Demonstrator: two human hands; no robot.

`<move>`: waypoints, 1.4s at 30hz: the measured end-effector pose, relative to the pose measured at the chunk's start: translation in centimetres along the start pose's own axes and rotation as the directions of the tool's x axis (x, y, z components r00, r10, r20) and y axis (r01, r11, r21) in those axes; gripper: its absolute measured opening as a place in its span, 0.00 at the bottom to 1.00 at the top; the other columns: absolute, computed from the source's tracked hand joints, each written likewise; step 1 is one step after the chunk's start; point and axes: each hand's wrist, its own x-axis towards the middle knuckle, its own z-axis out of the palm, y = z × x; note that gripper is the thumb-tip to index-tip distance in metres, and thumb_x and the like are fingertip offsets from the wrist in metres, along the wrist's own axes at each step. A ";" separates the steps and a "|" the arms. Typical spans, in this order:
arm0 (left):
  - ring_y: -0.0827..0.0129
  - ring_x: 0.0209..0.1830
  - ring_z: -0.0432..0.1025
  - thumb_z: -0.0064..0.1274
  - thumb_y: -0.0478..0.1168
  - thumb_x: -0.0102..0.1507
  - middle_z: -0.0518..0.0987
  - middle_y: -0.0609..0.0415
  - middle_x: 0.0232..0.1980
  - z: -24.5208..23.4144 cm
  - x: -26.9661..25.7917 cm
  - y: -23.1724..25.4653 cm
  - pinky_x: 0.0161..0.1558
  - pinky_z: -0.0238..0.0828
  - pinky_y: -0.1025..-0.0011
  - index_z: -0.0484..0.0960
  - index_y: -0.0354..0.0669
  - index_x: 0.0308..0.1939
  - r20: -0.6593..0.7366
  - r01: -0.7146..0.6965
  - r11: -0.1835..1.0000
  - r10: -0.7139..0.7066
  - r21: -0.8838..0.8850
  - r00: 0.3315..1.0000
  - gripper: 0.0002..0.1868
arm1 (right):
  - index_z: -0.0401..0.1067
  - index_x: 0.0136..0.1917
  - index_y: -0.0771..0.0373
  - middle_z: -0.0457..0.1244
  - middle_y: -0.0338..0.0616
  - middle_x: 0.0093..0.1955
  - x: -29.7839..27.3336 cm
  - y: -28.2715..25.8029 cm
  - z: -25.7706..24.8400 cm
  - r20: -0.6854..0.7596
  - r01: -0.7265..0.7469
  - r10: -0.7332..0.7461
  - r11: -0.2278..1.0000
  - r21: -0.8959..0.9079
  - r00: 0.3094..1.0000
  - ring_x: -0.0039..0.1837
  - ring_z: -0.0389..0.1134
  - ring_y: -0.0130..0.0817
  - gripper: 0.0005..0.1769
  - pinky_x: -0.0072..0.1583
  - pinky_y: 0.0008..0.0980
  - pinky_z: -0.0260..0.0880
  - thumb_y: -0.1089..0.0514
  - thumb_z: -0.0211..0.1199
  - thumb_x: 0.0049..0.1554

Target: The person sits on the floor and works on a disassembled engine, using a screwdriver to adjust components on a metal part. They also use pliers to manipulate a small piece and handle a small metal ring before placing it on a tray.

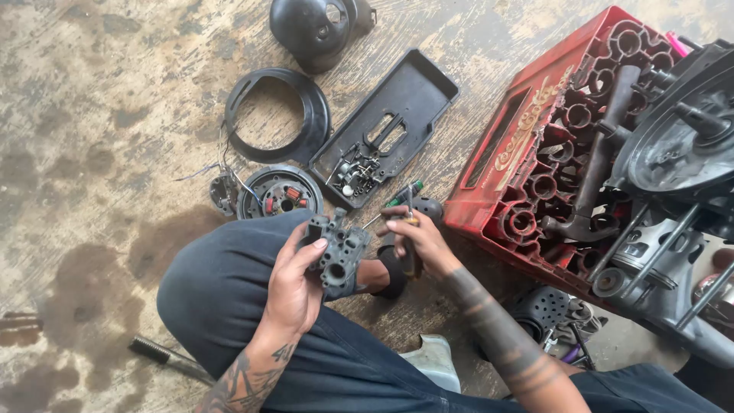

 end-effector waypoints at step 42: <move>0.41 0.63 0.73 0.42 0.57 0.64 0.77 0.27 0.63 16.7 -10.7 2.3 0.62 0.73 0.54 0.77 0.29 0.58 0.654 0.218 0.945 -0.005 -0.245 0.756 0.34 | 0.69 0.61 0.49 0.75 0.37 0.53 -25.6 -29.3 7.2 0.067 0.134 -0.237 0.284 -0.949 0.969 0.49 0.76 0.30 0.30 0.50 0.33 0.75 0.36 0.66 0.50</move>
